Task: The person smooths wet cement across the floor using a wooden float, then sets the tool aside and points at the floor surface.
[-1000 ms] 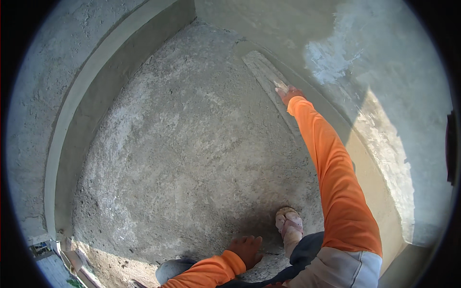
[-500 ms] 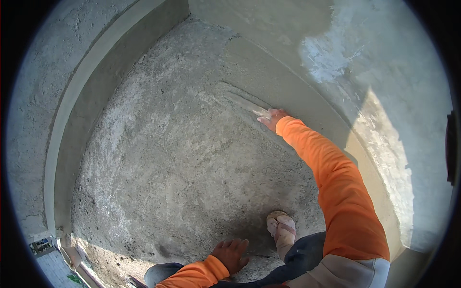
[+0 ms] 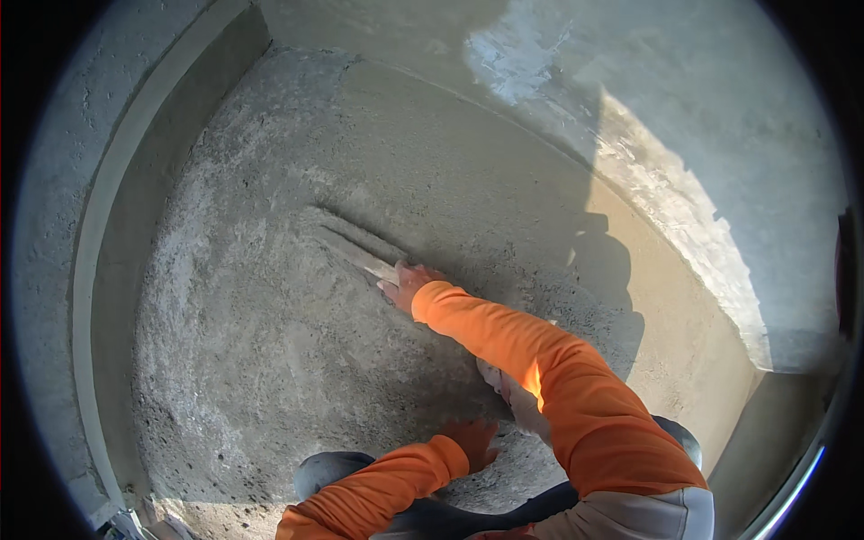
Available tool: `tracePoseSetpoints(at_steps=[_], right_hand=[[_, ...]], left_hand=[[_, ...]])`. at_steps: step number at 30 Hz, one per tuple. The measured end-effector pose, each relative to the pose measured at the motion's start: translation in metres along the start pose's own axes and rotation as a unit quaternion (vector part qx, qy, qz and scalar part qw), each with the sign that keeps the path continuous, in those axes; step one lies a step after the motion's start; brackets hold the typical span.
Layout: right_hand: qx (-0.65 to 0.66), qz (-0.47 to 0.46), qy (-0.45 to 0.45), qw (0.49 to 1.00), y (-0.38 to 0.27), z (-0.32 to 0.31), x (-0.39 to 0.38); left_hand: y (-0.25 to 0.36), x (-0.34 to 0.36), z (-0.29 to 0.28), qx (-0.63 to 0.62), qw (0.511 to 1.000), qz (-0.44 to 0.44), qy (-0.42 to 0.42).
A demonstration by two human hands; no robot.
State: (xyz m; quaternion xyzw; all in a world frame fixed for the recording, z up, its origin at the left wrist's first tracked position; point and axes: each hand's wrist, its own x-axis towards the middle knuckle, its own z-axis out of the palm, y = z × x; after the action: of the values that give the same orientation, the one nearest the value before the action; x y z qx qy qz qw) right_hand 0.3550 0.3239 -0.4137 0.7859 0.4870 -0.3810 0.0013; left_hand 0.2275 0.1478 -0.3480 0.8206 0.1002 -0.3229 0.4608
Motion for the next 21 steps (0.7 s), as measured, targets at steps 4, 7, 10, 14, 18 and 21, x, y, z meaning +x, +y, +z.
tracePoseSetpoints(at_steps=[4,7,10,14,18,21], right_hand=[[0.109,0.042,0.049,0.992,0.000,0.042,0.048],[0.160,0.059,0.065,0.983,-0.013,0.050,0.036],[0.169,0.105,0.094,0.976,0.017,0.063,0.006],[0.148,0.150,0.144,0.967,0.075,0.116,-0.066],[0.175,0.157,0.135,0.962,0.080,0.152,-0.124],[0.147,0.132,0.072,0.978,0.049,0.151,-0.120]], left_hand=[[-0.001,0.023,0.053,0.035,0.995,0.072,0.051],[-0.021,0.065,0.125,0.036,0.989,0.136,0.038],[0.030,0.042,0.081,0.110,0.982,0.133,-0.072],[0.056,-0.001,0.055,0.178,0.955,0.173,-0.165],[0.062,-0.034,0.051,0.209,0.937,0.188,-0.208],[0.056,-0.031,0.072,0.192,0.928,0.180,-0.262]])
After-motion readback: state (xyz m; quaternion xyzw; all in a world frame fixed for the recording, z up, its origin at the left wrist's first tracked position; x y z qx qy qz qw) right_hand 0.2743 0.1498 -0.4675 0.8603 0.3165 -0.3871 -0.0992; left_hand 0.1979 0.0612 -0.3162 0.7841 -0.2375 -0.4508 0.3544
